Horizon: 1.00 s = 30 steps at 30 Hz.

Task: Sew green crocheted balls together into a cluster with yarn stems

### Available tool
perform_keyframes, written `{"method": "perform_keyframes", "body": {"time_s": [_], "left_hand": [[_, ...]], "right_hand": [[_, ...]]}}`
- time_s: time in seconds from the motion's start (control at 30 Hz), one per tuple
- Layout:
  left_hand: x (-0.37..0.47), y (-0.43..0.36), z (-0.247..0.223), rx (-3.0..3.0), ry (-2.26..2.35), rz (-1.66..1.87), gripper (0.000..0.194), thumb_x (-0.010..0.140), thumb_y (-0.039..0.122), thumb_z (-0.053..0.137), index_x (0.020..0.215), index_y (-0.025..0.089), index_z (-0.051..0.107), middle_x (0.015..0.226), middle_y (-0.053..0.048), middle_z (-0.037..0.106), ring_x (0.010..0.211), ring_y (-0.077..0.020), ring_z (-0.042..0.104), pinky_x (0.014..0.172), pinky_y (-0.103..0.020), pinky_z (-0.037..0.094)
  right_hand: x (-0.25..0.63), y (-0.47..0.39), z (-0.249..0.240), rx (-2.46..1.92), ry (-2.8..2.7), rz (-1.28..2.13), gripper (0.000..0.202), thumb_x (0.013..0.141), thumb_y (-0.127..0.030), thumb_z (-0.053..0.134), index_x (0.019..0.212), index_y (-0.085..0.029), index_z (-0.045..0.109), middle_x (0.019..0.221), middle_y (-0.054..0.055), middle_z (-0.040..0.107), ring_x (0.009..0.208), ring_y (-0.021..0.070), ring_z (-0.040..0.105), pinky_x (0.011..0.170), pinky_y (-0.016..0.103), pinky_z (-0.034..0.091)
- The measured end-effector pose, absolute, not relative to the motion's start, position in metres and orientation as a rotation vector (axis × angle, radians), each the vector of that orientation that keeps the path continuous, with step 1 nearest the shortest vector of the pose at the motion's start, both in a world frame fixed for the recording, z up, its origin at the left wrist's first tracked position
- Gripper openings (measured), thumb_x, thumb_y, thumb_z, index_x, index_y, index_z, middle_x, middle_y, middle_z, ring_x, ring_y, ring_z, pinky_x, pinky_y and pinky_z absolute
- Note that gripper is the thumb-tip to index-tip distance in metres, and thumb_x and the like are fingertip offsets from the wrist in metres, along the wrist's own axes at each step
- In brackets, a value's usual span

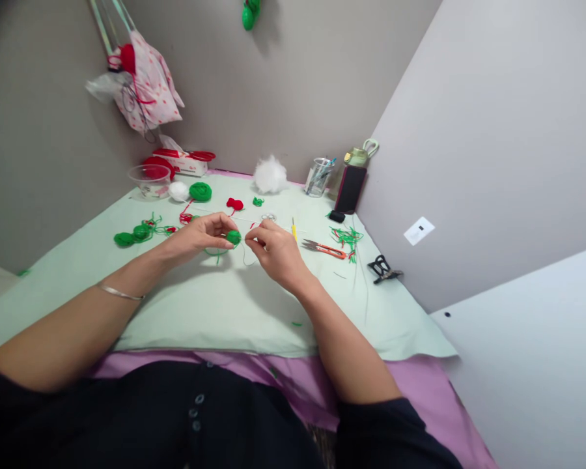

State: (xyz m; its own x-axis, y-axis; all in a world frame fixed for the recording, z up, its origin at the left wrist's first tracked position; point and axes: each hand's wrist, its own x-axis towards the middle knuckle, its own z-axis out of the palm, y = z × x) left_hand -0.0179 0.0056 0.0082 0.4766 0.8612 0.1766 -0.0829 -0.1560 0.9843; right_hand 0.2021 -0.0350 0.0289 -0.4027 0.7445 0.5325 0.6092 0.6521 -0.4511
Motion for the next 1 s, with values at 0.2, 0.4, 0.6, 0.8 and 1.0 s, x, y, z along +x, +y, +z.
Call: {"method": "perform_keyframes", "body": {"time_s": [0.2, 0.4, 0.6, 0.8, 1.0], "left_hand": [[-0.017, 0.005, 0.005, 1.526, 0.695, 0.922, 0.037, 0.063, 0.023, 0.089, 0.089, 0.018, 0.064, 0.089, -0.001, 0.066, 0.088, -0.0157, 0.061, 0.081, -0.03, 0.047], [-0.016, 0.004, 0.006, 1.533, 0.673, 0.891, 0.036, 0.063, 0.02, 0.089, 0.087, 0.018, 0.061, 0.087, 0.001, 0.061, 0.085, -0.0128, 0.057, 0.077, -0.027, 0.044], [-0.011, 0.001, 0.006, 1.551, 0.692, 0.9, 0.038, 0.063, 0.025, 0.088, 0.087, 0.018, 0.06, 0.086, 0.001, 0.061, 0.083, -0.0139, 0.058, 0.077, -0.028, 0.044], [-0.012, -0.001, 0.009, 1.68, 0.889, 0.968, 0.044, 0.066, 0.036, 0.087, 0.096, 0.02, 0.06, 0.076, 0.005, 0.05, 0.069, -0.0114, 0.048, 0.064, -0.026, 0.037], [-0.02, -0.001, 0.019, 1.618, 0.766, 0.958, 0.037, 0.077, 0.041, 0.078, 0.102, 0.019, 0.062, 0.08, 0.001, 0.057, 0.074, -0.0132, 0.052, 0.069, -0.027, 0.039]], "right_hand": [[0.202, -0.028, 0.025, -1.009, -2.058, 0.474, 0.008, 0.09, -0.016, 0.068, 0.085, -0.019, 0.074, 0.075, -0.001, 0.053, 0.066, 0.012, 0.048, 0.066, 0.026, 0.036], [0.204, -0.024, 0.021, -0.929, -2.042, 0.537, 0.006, 0.088, -0.016, 0.071, 0.084, -0.019, 0.074, 0.075, -0.001, 0.053, 0.067, 0.0116, 0.048, 0.066, 0.025, 0.037], [0.205, -0.021, 0.019, -0.93, -2.036, 0.526, 0.006, 0.088, -0.017, 0.071, 0.084, -0.019, 0.074, 0.074, -0.001, 0.052, 0.067, 0.012, 0.047, 0.066, 0.026, 0.037], [0.207, -0.017, 0.019, -0.936, -1.947, 0.501, 0.007, 0.089, -0.02, 0.07, 0.083, -0.019, 0.075, 0.072, -0.002, 0.049, 0.067, 0.0128, 0.047, 0.065, 0.027, 0.036], [0.205, -0.02, 0.02, -0.905, -1.95, 0.462, 0.008, 0.09, -0.022, 0.07, 0.084, -0.02, 0.075, 0.072, -0.001, 0.049, 0.068, 0.0132, 0.048, 0.065, 0.027, 0.038]]}}
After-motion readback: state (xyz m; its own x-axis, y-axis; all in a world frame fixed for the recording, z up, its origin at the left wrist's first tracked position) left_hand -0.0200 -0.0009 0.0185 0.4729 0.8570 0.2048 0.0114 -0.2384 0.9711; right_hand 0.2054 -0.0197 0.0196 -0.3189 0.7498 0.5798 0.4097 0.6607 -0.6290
